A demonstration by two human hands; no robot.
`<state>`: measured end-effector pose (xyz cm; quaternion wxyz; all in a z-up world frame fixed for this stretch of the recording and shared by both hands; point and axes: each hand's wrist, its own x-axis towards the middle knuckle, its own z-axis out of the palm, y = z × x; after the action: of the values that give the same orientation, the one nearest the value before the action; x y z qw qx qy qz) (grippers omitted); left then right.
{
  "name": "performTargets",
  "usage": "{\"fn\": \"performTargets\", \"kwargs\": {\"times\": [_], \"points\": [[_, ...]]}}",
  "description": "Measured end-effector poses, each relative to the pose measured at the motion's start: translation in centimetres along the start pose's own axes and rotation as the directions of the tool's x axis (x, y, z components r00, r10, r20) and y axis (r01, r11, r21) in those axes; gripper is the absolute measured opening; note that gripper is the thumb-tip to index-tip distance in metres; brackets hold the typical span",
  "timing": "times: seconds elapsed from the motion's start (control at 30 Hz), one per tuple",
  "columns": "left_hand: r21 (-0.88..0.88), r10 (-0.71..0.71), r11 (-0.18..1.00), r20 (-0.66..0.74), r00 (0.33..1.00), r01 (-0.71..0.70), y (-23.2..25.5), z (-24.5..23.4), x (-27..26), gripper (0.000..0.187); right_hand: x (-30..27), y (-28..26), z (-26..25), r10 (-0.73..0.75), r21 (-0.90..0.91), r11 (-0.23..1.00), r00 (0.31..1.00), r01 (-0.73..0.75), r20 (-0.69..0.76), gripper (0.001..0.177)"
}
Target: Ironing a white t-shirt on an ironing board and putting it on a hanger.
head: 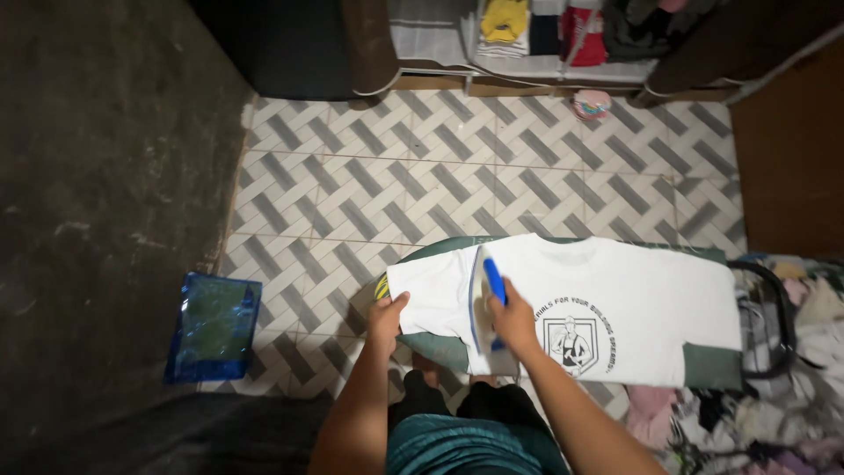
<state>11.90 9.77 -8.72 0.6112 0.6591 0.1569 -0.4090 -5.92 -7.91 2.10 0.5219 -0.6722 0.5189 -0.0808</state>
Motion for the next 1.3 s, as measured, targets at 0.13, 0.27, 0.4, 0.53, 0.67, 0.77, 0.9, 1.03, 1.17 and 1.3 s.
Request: {"fn": "performTargets", "kwargs": {"times": [0.13,0.27,0.4,0.53,0.67,0.77,0.9,1.03,1.17,1.3], "points": [[-0.004,0.053,0.999,0.094,0.994,-0.053,-2.0,-0.7,1.3,0.022,-5.3,4.5,0.1,-0.034,-0.174,0.984,0.999,0.032,-0.009,0.059],[-0.115,0.143,0.983,0.015,0.99,-0.14,-4.5,-1.6,2.3,0.026,-6.0,4.2,-0.6,0.023,-0.149,0.989,0.998,-0.015,0.052,0.06],[-0.267,0.04,0.963,0.073,0.997,-0.019,-2.1,-0.9,0.8,0.029,-1.0,3.6,-0.2,-0.018,-0.239,0.971,0.999,0.029,0.049,0.062],[-0.216,0.032,0.976,0.118,0.992,-0.006,-1.8,-0.4,2.9,0.031,4.0,0.5,0.3,-0.15,-0.256,0.954,0.988,0.157,0.045,0.056],[-0.237,0.059,0.971,0.129,0.99,-0.026,-0.9,-0.7,2.1,0.034,2.3,-1.4,-0.3,-0.035,-0.138,0.99,0.998,0.042,0.055,0.056],[-0.119,0.121,0.988,0.164,0.979,-0.103,-1.5,-1.2,0.7,0.036,-1.2,0.7,-0.5,0.015,-0.131,0.991,0.999,-0.011,0.034,0.057],[0.27,0.087,0.949,0.27,0.959,-0.162,0.1,-2.0,-2.8,0.052,-6.3,3.9,-0.3,0.123,-0.051,0.991,0.992,-0.122,0.026,0.058],[0.358,0.011,0.925,0.306,0.952,-0.126,-3.3,-3.9,0.9,0.056,-8.4,5.0,0.0,0.16,-0.017,0.987,0.985,-0.16,0.059,0.059],[0.233,0.043,0.962,0.376,0.926,-0.14,-4.6,-3.9,1.4,0.058,-7.8,5.2,0.5,0.148,-0.018,0.989,0.987,-0.147,0.066,0.06],[0.427,0.199,0.842,0.322,0.926,-0.329,-1.6,-3.2,-3.1,0.065,-5.9,2.9,1.1,0.111,-0.102,0.989,0.993,-0.108,0.024,0.059]]}}
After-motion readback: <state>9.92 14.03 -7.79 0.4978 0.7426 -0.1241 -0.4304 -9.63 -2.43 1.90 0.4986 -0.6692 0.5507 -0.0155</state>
